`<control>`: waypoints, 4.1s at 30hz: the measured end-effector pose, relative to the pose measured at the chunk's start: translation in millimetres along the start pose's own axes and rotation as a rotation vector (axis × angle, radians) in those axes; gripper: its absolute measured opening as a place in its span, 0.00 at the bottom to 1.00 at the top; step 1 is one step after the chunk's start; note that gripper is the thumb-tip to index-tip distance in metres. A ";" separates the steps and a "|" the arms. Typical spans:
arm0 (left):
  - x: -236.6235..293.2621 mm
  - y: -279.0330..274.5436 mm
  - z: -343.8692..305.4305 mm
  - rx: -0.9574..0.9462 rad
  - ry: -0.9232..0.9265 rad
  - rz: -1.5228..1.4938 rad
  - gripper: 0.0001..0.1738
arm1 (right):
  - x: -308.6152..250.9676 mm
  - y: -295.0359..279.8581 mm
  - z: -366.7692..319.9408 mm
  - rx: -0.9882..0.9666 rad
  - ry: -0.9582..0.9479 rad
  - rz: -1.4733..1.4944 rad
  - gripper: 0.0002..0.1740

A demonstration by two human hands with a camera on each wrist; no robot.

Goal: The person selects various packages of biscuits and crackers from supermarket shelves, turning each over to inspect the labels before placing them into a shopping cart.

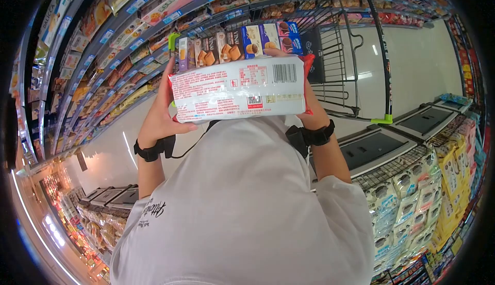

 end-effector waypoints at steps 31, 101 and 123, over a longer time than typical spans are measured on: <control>-91.1 -92.4 -42.9 0.711 -0.065 -0.814 0.37 | -82.8 -80.6 -39.3 0.417 -0.179 0.033 0.42; -28.3 -128.0 -14.7 0.366 0.249 0.175 0.33 | -34.0 90.3 5.5 0.324 0.096 -0.356 0.46; -7.8 -98.4 -27.7 0.151 0.468 0.690 0.29 | -42.6 138.9 14.4 0.109 -0.236 -1.175 0.33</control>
Point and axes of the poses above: each hand's wrist, its own z-axis towards the middle knuckle, its own y-axis out of the palm, x = y × z, the point moved 10 cm from there along z, towards the middle knuckle, and after that the axes turned 7 degrees about z, right-handed, at the moved point
